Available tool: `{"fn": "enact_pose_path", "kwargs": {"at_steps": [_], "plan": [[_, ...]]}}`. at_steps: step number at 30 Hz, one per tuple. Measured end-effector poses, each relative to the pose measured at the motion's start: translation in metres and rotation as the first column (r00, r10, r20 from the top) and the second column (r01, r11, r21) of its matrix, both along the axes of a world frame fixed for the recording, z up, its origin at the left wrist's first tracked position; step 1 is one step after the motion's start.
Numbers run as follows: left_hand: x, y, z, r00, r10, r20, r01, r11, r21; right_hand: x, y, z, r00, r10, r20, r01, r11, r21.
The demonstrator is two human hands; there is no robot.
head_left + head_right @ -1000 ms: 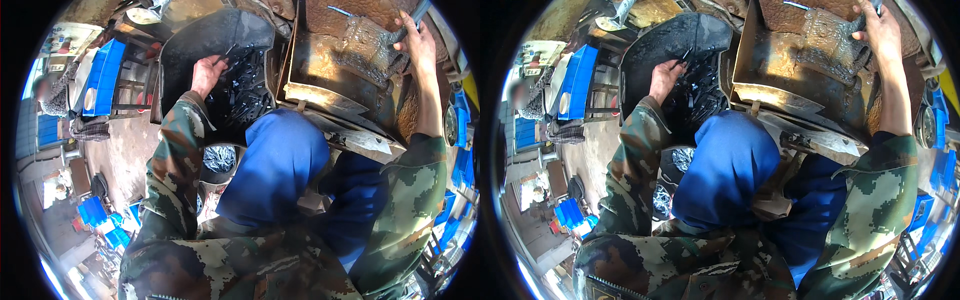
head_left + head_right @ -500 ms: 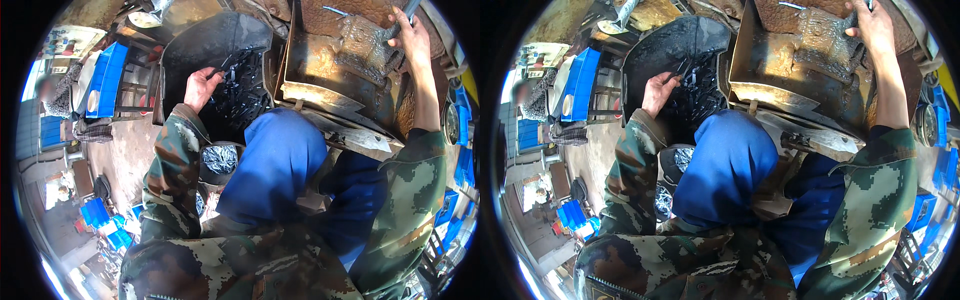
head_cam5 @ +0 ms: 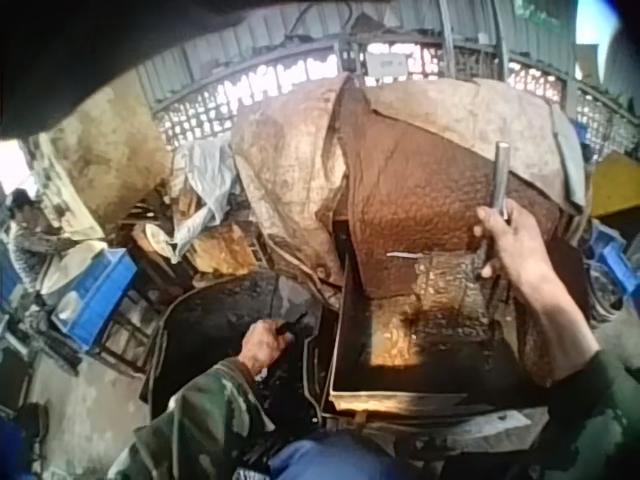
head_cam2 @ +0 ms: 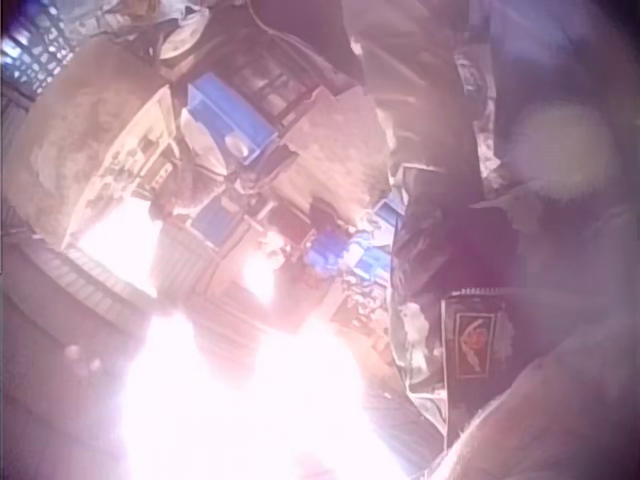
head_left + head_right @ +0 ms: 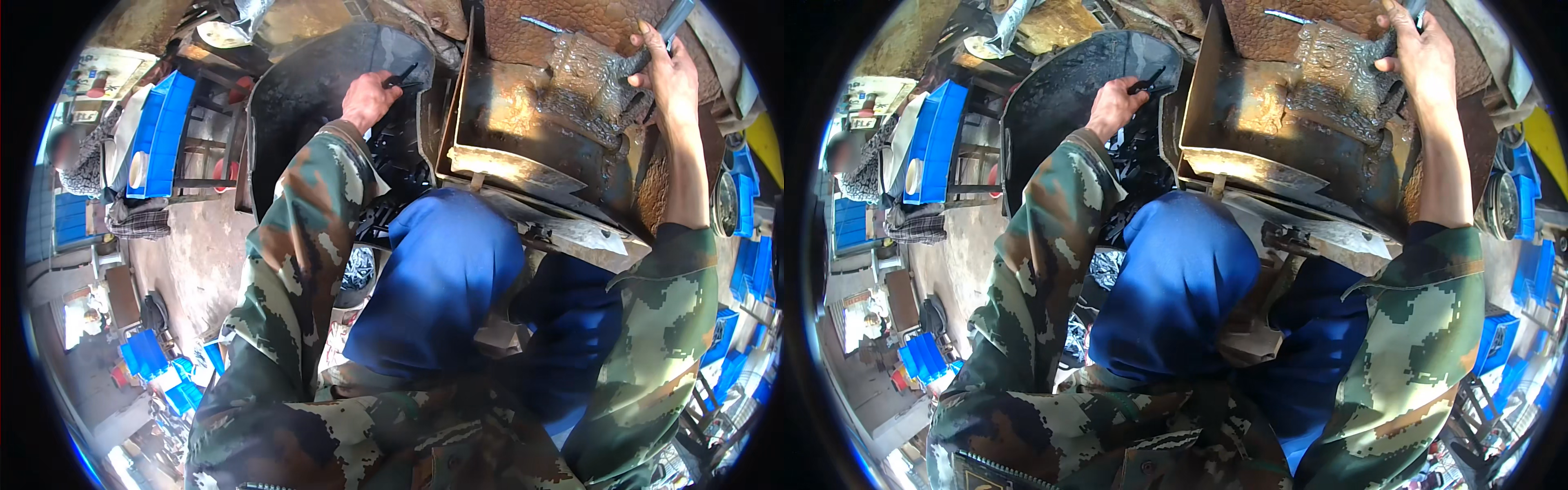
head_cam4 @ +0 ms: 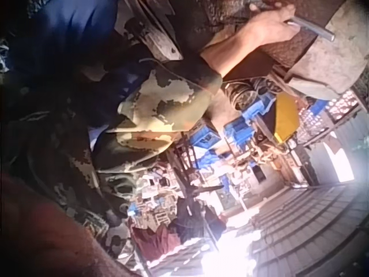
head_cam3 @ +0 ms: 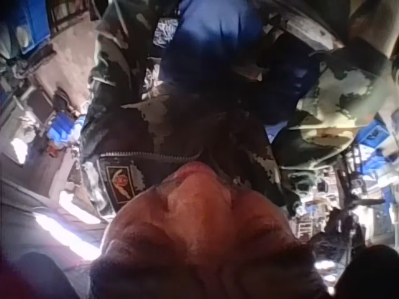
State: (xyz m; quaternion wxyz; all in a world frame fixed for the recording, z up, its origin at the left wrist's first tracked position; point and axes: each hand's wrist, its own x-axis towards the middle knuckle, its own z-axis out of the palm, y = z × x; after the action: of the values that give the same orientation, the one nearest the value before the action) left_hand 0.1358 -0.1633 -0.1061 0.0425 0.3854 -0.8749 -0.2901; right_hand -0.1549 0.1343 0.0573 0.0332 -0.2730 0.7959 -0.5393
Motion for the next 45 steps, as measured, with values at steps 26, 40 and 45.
{"fn": "enact_pose_path", "kwargs": {"at_steps": [26,40,45], "plan": [[-0.028,0.005,-0.021,0.962,-0.039,0.272,0.067,0.993,-0.096,0.01,-0.005,0.001,0.999,-0.045,-0.015,0.045,0.999,0.017],[0.012,0.012,-0.032,0.948,-0.08,-0.307,0.057,0.995,-0.083,0.018,-0.01,0.007,0.999,0.001,0.055,0.007,0.989,-0.146],[0.031,0.016,0.0,0.63,0.149,-0.762,0.071,0.966,0.248,0.016,-0.009,0.006,0.999,0.012,0.048,-0.005,0.99,-0.139]]}}
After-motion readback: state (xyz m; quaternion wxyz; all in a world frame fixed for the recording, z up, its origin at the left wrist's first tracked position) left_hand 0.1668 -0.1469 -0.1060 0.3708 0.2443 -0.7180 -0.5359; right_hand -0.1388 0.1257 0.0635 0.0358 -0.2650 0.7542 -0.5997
